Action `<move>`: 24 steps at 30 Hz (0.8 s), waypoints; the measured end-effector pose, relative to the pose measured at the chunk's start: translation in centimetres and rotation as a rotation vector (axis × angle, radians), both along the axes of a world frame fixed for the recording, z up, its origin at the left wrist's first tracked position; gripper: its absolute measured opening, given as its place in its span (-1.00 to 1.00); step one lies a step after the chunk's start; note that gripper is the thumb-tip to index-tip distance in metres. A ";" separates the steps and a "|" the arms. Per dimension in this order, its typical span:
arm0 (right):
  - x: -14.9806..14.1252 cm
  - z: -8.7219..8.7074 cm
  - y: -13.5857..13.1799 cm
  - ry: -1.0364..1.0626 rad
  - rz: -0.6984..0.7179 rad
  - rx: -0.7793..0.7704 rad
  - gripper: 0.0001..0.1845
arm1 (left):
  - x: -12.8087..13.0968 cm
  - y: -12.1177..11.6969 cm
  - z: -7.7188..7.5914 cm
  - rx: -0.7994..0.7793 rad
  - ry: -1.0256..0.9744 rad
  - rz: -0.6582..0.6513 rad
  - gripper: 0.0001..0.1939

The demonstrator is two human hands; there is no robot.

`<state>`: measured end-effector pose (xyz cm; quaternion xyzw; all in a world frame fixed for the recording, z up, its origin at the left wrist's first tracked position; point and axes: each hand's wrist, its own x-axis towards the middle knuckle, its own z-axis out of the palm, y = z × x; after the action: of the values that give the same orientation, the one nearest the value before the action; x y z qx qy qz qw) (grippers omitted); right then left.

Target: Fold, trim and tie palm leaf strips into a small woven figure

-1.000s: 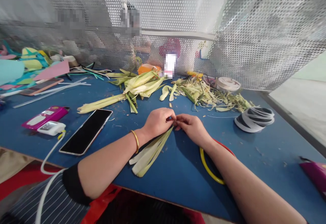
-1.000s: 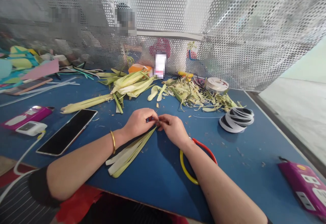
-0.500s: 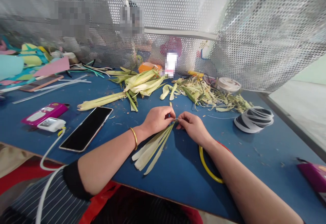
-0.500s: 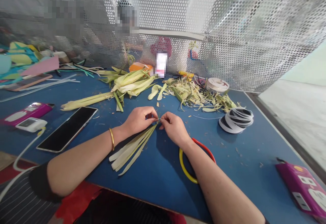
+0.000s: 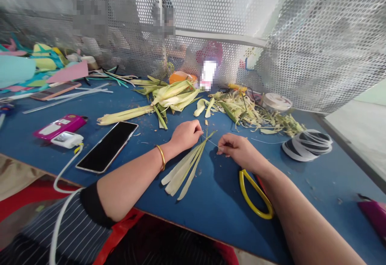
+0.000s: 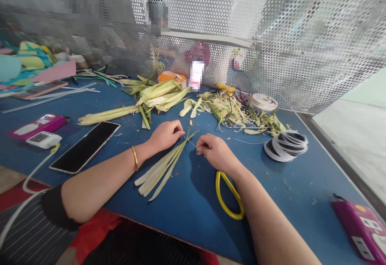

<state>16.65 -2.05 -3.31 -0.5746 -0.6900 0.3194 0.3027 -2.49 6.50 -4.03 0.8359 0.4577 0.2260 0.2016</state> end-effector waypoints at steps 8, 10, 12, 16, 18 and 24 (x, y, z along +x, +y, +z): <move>-2.2 -0.4 -0.4 0.352 0.185 -0.035 -0.81 | 0.4 -0.3 -0.5 -0.059 -0.065 0.003 -0.93; -2.2 -1.0 -0.3 0.319 0.145 -0.049 -0.79 | 0.5 -0.2 -0.6 -0.100 -0.147 -0.006 -0.91; -2.0 -1.5 -0.1 0.261 0.051 -0.014 -0.79 | 0.5 -0.2 -0.5 -0.141 -0.206 -0.004 -0.90; -1.4 -1.7 0.0 0.070 -0.122 0.038 -0.85 | 0.7 -0.2 -0.7 -0.219 -0.291 0.013 -0.89; -1.5 -1.5 -0.1 -0.058 -0.148 0.066 -0.89 | 0.9 -0.3 -0.7 -0.271 -0.360 0.015 -0.89; -1.8 -1.5 -0.5 -0.340 -0.188 0.191 -0.89 | 1.2 -1.1 0.2 -0.669 -0.669 -0.043 -0.88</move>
<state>14.84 -2.54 -4.76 -0.6507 -0.7017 0.1217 0.2634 -1.28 5.44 -3.86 0.6155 0.3980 0.3190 0.6009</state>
